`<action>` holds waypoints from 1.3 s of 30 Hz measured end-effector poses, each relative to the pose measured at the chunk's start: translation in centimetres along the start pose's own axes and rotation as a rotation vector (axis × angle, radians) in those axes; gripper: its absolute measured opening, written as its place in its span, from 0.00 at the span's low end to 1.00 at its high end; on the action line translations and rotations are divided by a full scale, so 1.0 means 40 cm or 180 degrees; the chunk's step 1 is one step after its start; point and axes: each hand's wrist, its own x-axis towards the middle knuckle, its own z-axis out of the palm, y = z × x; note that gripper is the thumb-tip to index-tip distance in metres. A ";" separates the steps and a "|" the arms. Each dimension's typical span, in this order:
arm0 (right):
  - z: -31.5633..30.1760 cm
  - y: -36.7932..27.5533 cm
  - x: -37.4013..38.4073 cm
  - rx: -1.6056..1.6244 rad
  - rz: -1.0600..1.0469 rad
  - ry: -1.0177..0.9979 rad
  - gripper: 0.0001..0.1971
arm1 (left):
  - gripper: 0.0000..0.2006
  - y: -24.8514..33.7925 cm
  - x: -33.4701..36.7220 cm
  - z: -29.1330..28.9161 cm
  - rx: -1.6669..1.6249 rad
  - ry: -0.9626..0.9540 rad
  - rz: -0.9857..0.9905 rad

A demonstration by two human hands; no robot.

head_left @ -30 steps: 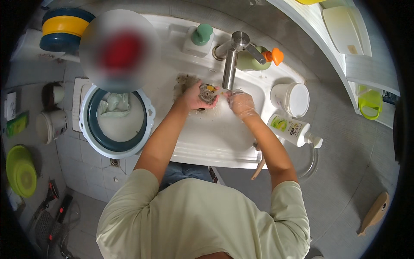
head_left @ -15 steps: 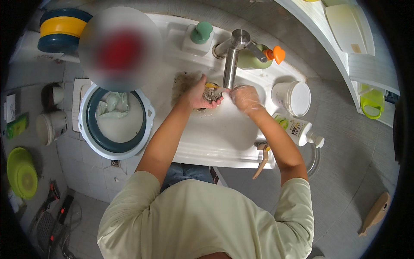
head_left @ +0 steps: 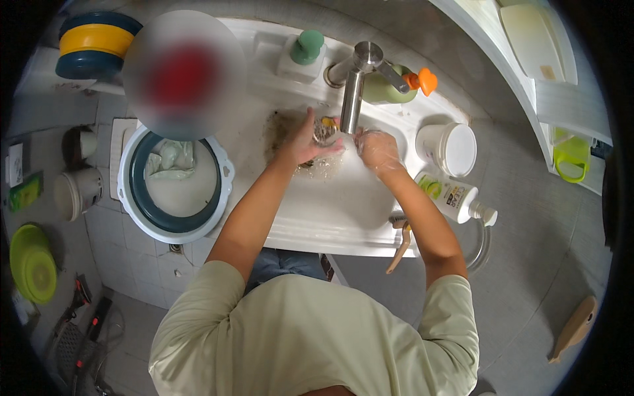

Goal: The person squats on the floor to remove a metal drain cover and a circular filter from a floor drain. They then move to a sink and use a toothbrush to scrub the filter and the cover under running water, rinsing away debris.

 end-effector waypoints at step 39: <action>0.225 -0.075 -0.022 0.1794 0.0716 0.0616 0.20 | 0.18 -0.056 0.004 -0.013 -0.0754 -0.0672 0.0762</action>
